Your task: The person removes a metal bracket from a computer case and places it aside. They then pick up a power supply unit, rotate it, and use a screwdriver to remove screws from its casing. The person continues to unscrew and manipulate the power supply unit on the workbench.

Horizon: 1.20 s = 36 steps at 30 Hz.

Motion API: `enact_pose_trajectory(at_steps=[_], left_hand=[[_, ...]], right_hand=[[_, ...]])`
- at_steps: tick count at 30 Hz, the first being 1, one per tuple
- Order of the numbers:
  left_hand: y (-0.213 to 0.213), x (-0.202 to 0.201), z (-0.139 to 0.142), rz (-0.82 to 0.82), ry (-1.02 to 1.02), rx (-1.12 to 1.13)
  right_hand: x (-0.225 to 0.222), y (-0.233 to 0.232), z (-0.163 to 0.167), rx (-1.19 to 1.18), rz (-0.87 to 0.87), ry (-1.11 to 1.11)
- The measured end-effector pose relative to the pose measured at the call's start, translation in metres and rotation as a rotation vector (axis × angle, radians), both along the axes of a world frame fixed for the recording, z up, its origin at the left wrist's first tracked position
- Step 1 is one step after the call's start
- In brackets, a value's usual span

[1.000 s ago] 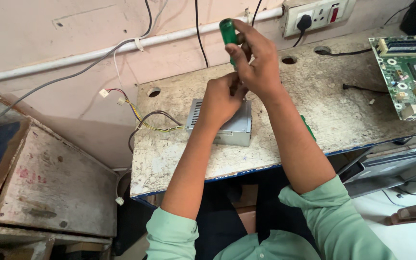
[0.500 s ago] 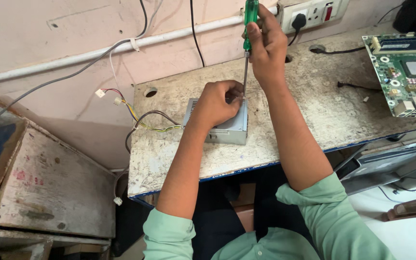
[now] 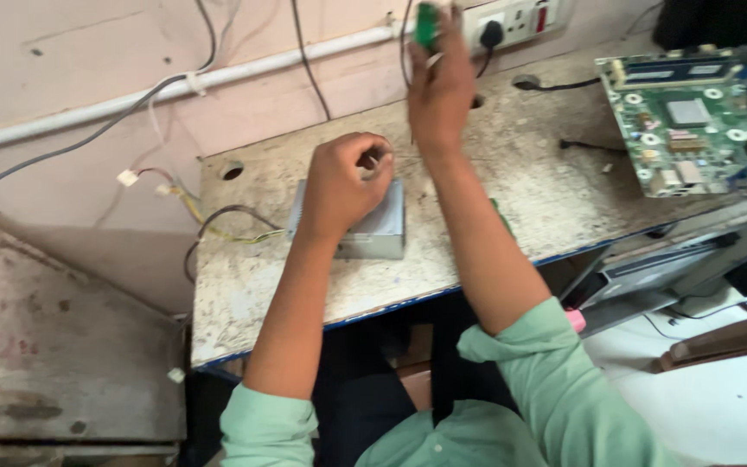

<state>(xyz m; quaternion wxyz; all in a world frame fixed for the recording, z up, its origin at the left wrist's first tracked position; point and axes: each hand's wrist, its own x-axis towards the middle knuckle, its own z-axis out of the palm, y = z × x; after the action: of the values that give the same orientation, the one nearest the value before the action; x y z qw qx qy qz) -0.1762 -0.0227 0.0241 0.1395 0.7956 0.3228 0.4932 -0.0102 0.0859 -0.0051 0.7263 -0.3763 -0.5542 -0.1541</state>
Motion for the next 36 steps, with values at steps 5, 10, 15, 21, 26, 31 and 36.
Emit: enact_pose_trajectory(at_steps=[5, 10, 15, 21, 26, 31, 36], left_hand=[[-0.024, 0.049, 0.004, -0.043, 0.154, 0.32], [-0.008, 0.139, -0.022, -0.274, 0.448, 0.383], [0.029, 0.219, -0.042, -0.413, 0.79, 0.242], [0.049, 0.241, -0.04, -0.335, 0.819, 0.178], [0.034, 0.202, -0.02, -0.115, 0.59, 0.539], [0.013, 0.109, 0.021, 0.092, 0.401, 0.72], [-0.009, -0.014, 0.013, 0.255, 0.215, 0.582]], right_hand=[[-0.018, -0.002, -0.019, -0.289, -0.142, -0.223], [-0.022, -0.006, -0.031, -0.35, -0.106, -0.384], [-0.005, -0.011, -0.023, -0.331, -0.069, -0.401], [0.0, -0.019, -0.014, -0.329, -0.016, -0.392], [-0.001, -0.013, -0.018, -0.256, -0.12, -0.44], [-0.003, -0.019, -0.007, -0.267, 0.493, -0.097], [0.007, -0.04, 0.024, -0.009, 0.229, -0.034]])
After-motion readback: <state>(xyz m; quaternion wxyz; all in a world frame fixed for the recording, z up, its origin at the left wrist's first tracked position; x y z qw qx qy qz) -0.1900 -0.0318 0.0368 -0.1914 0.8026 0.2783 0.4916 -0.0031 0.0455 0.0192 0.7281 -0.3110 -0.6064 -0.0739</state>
